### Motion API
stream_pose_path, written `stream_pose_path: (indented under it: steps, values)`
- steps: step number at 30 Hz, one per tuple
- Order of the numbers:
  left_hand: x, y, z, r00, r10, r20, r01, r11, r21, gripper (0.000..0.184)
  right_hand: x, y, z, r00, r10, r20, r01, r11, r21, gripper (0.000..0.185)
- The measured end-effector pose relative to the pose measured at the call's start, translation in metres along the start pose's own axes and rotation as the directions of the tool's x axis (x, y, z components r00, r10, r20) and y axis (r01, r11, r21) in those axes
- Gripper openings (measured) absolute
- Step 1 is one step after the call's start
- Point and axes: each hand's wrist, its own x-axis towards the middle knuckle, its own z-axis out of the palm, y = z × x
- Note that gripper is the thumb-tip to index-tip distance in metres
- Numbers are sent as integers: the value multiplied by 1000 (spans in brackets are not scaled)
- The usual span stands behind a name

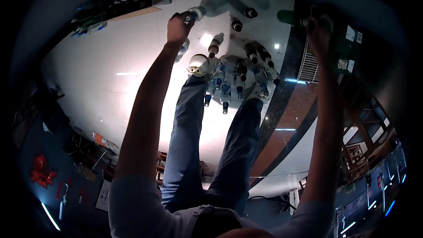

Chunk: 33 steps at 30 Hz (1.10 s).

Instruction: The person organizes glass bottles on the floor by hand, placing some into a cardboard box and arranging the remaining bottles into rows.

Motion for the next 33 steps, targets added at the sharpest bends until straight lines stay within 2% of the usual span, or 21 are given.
stream_pose_path:
  steps: [1,2,3,5,6,8,9,11,12,13,16,17,19,20,22,24,25,27,29,31,33]
  values:
    - [9,-4,10,1000,5,23,-6,1000,13,30,11,4,9,1000,-17,-15,17,1000,-14,20]
    - [17,-5,15,1000,11,20,-11,1000,-1,29,23,17,24,999,-37,9,38,984,-174,17]
    - [24,-7,22,1000,18,11,-18,1000,-12,29,34,23,35,998,-43,-37,43,999,13,21]
    - [39,-14,34,1000,31,-2,-31,999,-7,28,52,30,50,994,-98,-54,90,988,-125,23]
    - [45,-16,38,999,47,-24,-47,999,-2,28,61,36,58,994,-97,-47,90,988,-121,23]
    - [50,-18,45,995,73,-60,-72,997,23,28,73,48,67,994,-44,99,76,931,-356,24]
    - [53,-19,47,996,70,-54,-68,997,24,28,79,42,64,994,-43,105,77,932,-353,24]
    - [60,-22,52,997,53,-63,-52,998,26,29,89,39,67,968,150,199,-82,946,-314,23]
    - [62,-25,53,997,53,-60,-51,998,25,29,91,43,70,983,130,130,-96,966,-242,31]
    - [66,-27,55,994,78,-78,-74,996,54,28,93,47,75,981,135,136,-98,964,-248,31]
    - [74,-39,63,989,123,-84,-114,989,98,27,99,77,99,999,13,-31,-16,993,-116,41]
    - [76,-39,65,992,109,-63,-101,988,117,27,101,70,95,994,101,38,-98,993,-72,34]
    - [78,-39,67,996,66,-65,-62,996,62,29,104,32,80,972,232,26,-222,952,-211,27]
    - [78,-37,66,996,58,-65,-53,996,72,29,107,29,79,972,235,24,-224,950,-219,27]
    - [80,-36,66,997,52,-58,-47,995,85,29,112,19,79,955,296,-2,-294,948,-120,29]
    - [78,-39,67,997,-9,-75,15,997,79,31,119,12,77,946,318,60,-309,942,-131,30]
    - [82,-43,67,997,39,-66,-31,993,114,31,120,10,74,938,328,112,-311,939,-144,31]
    - [83,-43,66,994,69,-88,-67,997,24,30,119,11,78,952,296,72,-285,949,-131,33]
    - [84,-48,69,990,89,-105,-87,996,28,36,119,3,77,925,371,85,-367,928,-62,35]
    - [85,-48,67,999,4,-52,-3,1000,18,36,117,3,82,931,357,81,-353,934,-58,38]
    - [85,-53,70,995,76,-63,-76,997,12,35,116,9,87,940,336,51,-331,940,-83,37]
